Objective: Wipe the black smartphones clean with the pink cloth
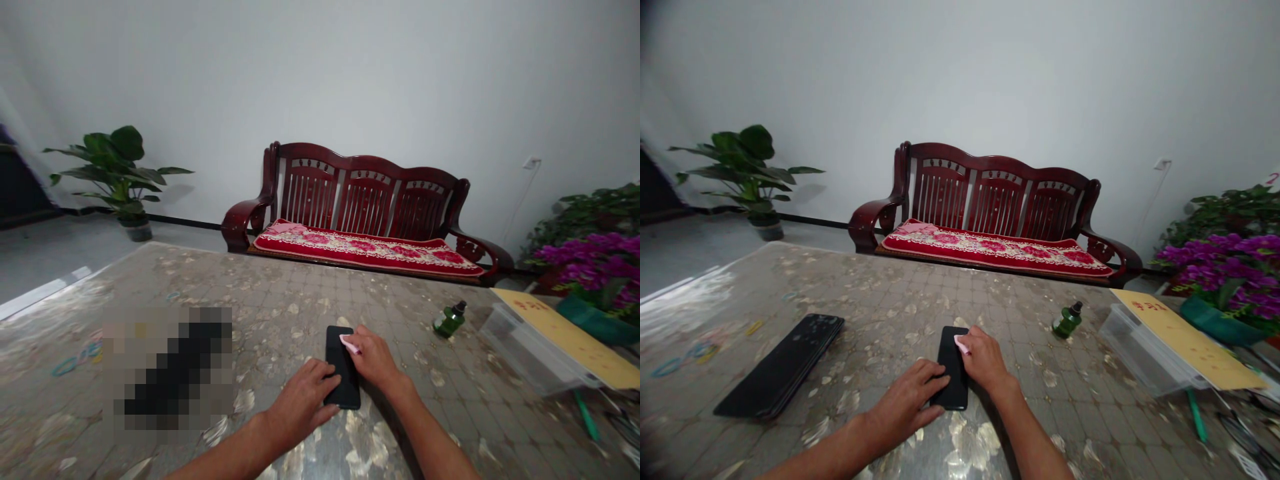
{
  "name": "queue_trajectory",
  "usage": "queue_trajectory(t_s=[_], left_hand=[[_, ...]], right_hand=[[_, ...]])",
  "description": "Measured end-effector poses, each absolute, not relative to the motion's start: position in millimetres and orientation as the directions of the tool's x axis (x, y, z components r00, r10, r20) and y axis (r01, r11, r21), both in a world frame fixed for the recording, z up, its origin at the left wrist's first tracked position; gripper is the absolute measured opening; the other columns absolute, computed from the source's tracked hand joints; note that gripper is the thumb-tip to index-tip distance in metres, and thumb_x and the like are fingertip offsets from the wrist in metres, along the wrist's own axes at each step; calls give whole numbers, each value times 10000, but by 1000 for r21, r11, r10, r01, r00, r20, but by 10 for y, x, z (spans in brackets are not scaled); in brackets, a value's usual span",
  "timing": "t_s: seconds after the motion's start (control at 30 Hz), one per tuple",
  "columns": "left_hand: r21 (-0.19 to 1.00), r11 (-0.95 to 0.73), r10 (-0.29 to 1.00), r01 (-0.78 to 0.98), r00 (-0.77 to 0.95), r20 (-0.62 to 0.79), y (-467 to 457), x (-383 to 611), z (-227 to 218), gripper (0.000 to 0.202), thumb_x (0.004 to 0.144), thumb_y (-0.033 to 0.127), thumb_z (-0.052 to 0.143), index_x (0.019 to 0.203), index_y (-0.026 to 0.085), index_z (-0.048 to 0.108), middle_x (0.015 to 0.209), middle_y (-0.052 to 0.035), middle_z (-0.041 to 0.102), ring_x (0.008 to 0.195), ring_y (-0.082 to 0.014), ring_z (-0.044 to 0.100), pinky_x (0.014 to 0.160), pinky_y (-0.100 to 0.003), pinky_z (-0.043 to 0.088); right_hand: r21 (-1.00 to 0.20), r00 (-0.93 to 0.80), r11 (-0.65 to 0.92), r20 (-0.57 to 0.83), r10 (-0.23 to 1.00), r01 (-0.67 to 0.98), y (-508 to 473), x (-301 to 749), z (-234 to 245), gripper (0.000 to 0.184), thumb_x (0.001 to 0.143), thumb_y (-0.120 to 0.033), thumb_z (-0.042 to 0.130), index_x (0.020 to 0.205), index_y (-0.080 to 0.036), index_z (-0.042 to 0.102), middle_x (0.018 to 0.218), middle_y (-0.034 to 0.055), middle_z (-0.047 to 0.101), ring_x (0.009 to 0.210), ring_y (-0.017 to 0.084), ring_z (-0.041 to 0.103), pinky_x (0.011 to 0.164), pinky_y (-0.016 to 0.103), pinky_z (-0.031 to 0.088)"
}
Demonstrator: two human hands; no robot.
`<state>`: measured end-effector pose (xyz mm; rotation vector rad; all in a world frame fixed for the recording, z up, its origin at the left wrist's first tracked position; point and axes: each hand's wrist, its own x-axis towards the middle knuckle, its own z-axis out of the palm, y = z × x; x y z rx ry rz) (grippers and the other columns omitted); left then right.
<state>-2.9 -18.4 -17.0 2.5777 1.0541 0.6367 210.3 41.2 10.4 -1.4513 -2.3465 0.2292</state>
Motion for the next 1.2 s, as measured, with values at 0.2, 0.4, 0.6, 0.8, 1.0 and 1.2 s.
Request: queue_trajectory(t_s=[0.2, 0.4, 0.6, 0.8, 1.0, 1.2], left_hand=[[416, -694, 715, 587, 629, 305, -189, -25, -155, 398, 840, 221, 713, 1231, 195, 641, 1240, -117, 647, 1120, -297, 584, 978, -468, 520], [402, -698, 712, 593, 634, 302, -185, -27, -178, 448, 809, 199, 747, 1242, 177, 635, 1254, -122, 642, 1124, -306, 583, 982, -470, 519], [418, -694, 714, 586, 635, 295, -185, -30, -157, 428, 808, 202, 751, 1223, 191, 645, 1244, -114, 646, 1117, -301, 587, 981, -463, 521], [428, -703, 706, 568, 630, 323, -180, -34, -188, 407, 848, 220, 711, 1247, 199, 635, 1255, -116, 641, 1134, -297, 576, 988, -469, 511], [433, -691, 716, 579, 630, 301, -186, -26, -156, 416, 831, 226, 731, 1236, 202, 637, 1246, -104, 643, 1121, -297, 578, 978, -455, 517], [441, -696, 713, 567, 621, 327, -173, -25, -198, 391, 851, 241, 713, 1235, 215, 642, 1236, -103, 642, 1114, -294, 579, 969, -461, 519]], right_hand=[[-310, -457, 498, 198, 867, 810, 386, 2114, 146, 260, 924, -176, 532, 988, -277, 763, 829, 18, 623, 779, 157, 594, 655, 248, 345], [-269, -376, 415, 187, 908, 869, 459, 2050, 195, 259, 920, -165, 528, 977, -257, 764, 841, 32, 630, 772, 159, 591, 645, 248, 342], [-299, -480, 502, 151, 864, 811, 378, 2066, 226, 238, 940, -209, 536, 824, -232, 743, 811, 19, 631, 734, 142, 576, 631, 246, 311], [-304, -389, 422, 164, 906, 854, 498, 2013, 206, 251, 934, -177, 528, 994, -244, 762, 861, 37, 645, 785, 161, 589, 656, 245, 336], [-296, -513, 532, 148, 846, 793, 416, 2018, 248, 212, 895, -149, 568, 893, -247, 756, 824, 12, 626, 763, 145, 579, 648, 234, 316], [-305, -453, 472, 136, 881, 827, 464, 1939, 265, 234, 932, -163, 544, 974, -247, 758, 849, 22, 631, 781, 145, 586, 652, 229, 335]])
